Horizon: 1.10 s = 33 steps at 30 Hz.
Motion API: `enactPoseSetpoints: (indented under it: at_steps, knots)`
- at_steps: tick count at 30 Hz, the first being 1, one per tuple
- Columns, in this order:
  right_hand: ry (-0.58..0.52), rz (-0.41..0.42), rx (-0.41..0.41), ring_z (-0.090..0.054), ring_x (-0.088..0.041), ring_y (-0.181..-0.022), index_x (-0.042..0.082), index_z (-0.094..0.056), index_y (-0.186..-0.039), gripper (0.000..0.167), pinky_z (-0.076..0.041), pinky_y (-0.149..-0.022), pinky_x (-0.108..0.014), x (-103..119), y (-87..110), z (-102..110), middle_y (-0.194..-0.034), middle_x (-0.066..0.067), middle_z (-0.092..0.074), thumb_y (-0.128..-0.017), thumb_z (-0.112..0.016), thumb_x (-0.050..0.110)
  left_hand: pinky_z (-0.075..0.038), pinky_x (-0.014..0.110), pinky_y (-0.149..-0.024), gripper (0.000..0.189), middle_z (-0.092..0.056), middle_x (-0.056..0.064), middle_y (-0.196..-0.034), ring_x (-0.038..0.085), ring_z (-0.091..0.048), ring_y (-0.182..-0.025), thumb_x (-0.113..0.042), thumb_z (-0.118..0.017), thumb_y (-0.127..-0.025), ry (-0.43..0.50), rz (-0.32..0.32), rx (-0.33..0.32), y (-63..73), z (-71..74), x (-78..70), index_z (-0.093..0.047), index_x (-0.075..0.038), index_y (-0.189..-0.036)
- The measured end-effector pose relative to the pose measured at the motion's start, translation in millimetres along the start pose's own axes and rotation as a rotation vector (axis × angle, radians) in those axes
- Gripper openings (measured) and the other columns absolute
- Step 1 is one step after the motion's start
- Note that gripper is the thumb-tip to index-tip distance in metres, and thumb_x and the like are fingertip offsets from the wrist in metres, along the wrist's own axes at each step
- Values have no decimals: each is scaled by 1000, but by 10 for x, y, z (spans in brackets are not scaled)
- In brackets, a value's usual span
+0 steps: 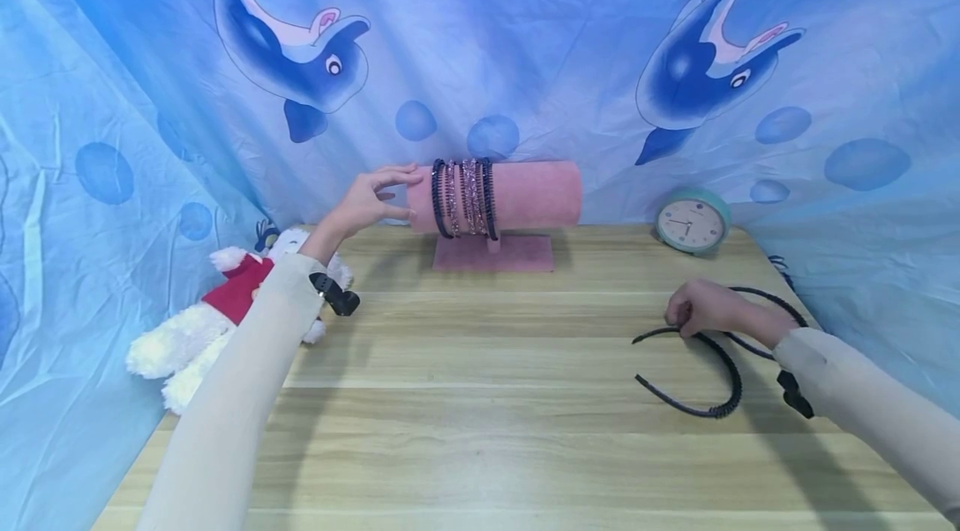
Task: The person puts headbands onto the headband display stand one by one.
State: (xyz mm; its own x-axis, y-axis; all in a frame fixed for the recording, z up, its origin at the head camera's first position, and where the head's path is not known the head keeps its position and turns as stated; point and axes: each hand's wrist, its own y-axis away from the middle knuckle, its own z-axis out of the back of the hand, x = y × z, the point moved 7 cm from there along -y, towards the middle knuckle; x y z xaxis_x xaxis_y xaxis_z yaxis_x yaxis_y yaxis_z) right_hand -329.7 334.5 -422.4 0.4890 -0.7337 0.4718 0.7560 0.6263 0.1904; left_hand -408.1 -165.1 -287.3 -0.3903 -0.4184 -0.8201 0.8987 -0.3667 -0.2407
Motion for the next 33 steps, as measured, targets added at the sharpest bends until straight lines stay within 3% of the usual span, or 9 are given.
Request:
enactPoseSetpoints:
  at_steps: [9, 16, 25, 33]
  knots:
    - [103, -1, -107, -61, 4, -73, 14, -74, -80, 16, -54, -64, -18, 61, -161, -5, -81, 5, -73, -78, -79, -1, -34, 58, -121, 64, -42, 7, -162, 31, -37, -149, 1, -82, -78, 6, -10, -18, -152, 13, 303, -61, -5, -139]
    - [14, -15, -52, -67, -4, -78, 8, -76, -90, 16, -57, -67, -20, 107, -188, 13, -89, -1, -76, -77, -85, 5, -39, 52, -119, 63, -46, 0, -160, 24, -40, -147, -3, -84, -78, -17, -14, -20, -140, 20, 300, -64, -11, -136]
    - [50, -84, -4, -57, 0, -72, 6, -74, -95, 26, -51, -62, -19, -67, -10, -11, -81, 4, -69, -73, -88, 8, -37, 56, -120, 63, -46, 2, -160, 26, -40, -147, -1, -85, -77, -4, -14, -25, -134, 26, 309, -64, -9, -136]
    - [62, -138, -15, -56, -1, -72, 6, -74, -95, 24, -50, -62, -20, -108, 1, -9, -81, 4, -68, -74, -86, 6, -33, 60, -121, 65, -41, 9, -163, 32, -35, -150, 3, -81, -79, 11, -13, -12, -141, 9, 283, -59, -4, -139]
